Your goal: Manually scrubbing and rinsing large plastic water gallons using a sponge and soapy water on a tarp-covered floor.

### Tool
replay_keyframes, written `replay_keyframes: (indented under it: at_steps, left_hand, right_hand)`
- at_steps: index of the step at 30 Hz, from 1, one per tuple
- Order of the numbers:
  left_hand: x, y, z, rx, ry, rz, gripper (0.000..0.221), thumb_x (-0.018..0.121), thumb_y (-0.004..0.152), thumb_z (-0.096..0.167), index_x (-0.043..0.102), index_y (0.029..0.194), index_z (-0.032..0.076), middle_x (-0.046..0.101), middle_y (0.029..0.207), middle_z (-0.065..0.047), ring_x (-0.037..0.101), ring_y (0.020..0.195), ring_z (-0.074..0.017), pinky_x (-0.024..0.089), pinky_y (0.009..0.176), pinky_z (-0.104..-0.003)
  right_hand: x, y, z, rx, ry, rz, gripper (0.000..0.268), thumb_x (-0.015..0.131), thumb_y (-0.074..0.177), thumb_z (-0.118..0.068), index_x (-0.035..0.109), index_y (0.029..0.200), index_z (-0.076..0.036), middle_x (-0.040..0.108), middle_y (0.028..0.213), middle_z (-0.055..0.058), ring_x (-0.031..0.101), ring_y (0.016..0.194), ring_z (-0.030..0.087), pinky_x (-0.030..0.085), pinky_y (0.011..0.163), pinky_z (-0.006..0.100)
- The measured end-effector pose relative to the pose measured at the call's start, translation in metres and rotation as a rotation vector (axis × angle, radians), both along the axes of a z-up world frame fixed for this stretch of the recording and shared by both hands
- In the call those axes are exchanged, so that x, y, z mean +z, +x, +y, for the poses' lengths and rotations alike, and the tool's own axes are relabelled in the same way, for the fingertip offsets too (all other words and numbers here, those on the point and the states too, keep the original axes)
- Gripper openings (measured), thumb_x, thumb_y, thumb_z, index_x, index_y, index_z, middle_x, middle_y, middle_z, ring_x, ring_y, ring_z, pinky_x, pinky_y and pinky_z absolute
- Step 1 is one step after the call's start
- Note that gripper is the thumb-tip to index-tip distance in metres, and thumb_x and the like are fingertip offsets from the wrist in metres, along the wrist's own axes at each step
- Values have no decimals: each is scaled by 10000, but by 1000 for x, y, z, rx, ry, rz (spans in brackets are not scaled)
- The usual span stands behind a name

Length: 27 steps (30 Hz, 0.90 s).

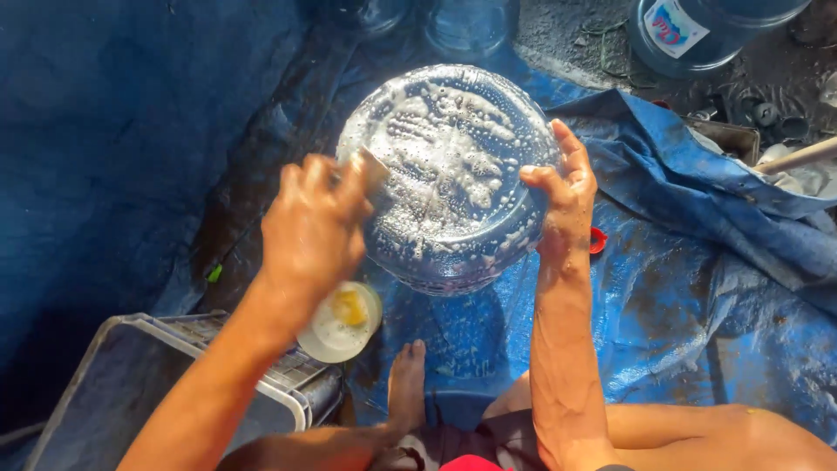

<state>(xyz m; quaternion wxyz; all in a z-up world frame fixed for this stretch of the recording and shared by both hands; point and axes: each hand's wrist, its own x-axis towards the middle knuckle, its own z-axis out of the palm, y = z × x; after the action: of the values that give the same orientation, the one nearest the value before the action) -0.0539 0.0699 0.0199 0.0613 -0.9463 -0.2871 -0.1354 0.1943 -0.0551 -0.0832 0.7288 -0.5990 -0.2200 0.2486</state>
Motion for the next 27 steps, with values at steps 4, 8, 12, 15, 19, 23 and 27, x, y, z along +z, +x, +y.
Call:
replay_keyframes:
  at_steps: [4,8,12,15,19,23,27]
  left_hand:
    - [8,6,-41,-154,-35,-109,497,757,808,189,664,1296,166,650,1043,-122,645,905,-364,585,622,-444]
    - [-7,-17,9,-75,56,-169,536,734,869,126,591,1379,45,601,1088,-182,618,925,-415,555,766,-455]
    - [6,0,-57,-69,15,-220,525,718,853,68,615,1368,80,623,1080,-182,616,912,-382,547,767,-397]
    - [-8,2,-42,-198,-115,-343,554,742,857,63,614,1397,71,632,1072,-218,620,931,-427,557,827,-450]
    - [-6,-2,-43,-220,-123,-370,454,630,940,50,598,1392,17,609,1096,-219,624,1024,-420,517,913,-467]
    - [-9,14,-64,-453,-130,-352,442,592,921,84,674,1349,157,645,1110,-173,645,1034,-367,520,938,-464]
    - [0,10,-14,-323,85,-329,437,660,899,55,691,1332,109,632,1110,-176,634,1031,-387,512,892,-458]
  right_hand:
    - [-4,6,8,53,16,90,746,747,760,-179,529,1472,-212,525,1421,122,636,1177,202,577,1016,363]
    - [-2,14,-1,59,32,135,746,744,776,-161,511,1484,-201,581,1373,120,693,1040,189,653,901,332]
    - [-5,19,-4,28,27,162,759,719,762,-170,505,1490,-188,609,1319,93,680,1000,147,645,882,288]
    - [4,18,-8,2,33,126,758,713,755,-168,505,1485,-163,602,1291,76,661,1014,115,645,900,274]
    - [7,24,-11,-25,58,122,756,725,753,-205,512,1476,-155,602,1321,99,651,1054,146,622,917,311]
    - [12,27,-15,17,20,37,738,696,753,-198,541,1474,-158,643,1253,68,649,1028,115,613,917,279]
    - [12,19,-18,10,63,-4,758,721,711,-163,572,1454,-145,676,1231,92,658,1009,125,608,896,302]
